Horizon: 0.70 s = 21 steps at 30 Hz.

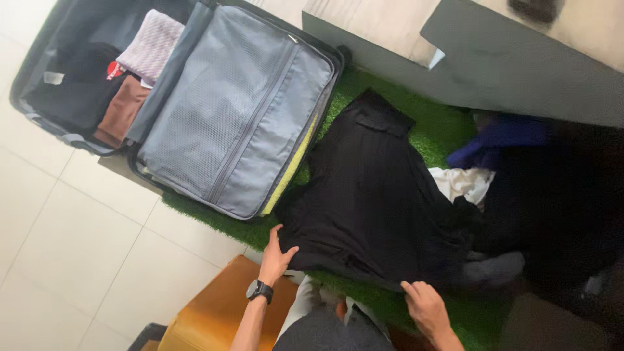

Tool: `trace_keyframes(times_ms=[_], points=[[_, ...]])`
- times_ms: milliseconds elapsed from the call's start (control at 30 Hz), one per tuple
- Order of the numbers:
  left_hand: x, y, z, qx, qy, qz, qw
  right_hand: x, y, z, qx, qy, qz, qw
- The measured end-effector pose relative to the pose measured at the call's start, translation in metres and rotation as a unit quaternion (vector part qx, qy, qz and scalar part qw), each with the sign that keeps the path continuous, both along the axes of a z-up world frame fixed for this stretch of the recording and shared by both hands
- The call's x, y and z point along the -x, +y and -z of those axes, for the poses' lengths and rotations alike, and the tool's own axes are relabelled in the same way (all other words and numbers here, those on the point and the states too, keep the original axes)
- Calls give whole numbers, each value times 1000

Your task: The person spreads out black t-shirts on a mat, folds them into small rectangles, and places them inside an open suitcase located near a staircase.

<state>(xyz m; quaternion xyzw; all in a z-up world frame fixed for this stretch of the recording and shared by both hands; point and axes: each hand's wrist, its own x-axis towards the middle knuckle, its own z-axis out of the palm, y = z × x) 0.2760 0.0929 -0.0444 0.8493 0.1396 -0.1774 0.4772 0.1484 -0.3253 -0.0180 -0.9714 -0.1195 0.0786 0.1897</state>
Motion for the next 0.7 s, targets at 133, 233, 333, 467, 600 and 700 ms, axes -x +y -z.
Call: trace_keyframes(times_ms=[133,233,333,467,600,700], points=[[1,-7,-8,-28,100,43,994,14,-14,-19,19,66,19,997],[17,-13,-7,-65,-15,80,995,19,-16,-17,97,155,-9,983],[21,-20,-7,-128,-29,94,987,2,-6,-17,167,238,-16,957],[15,-28,-25,-144,17,55,988,-84,32,-51,181,483,4,856],[2,-31,-39,-126,39,-65,989,-200,95,-83,-65,157,-31,985],[-13,-43,-35,-250,-71,-94,961,-300,139,-69,-100,-53,-84,990]])
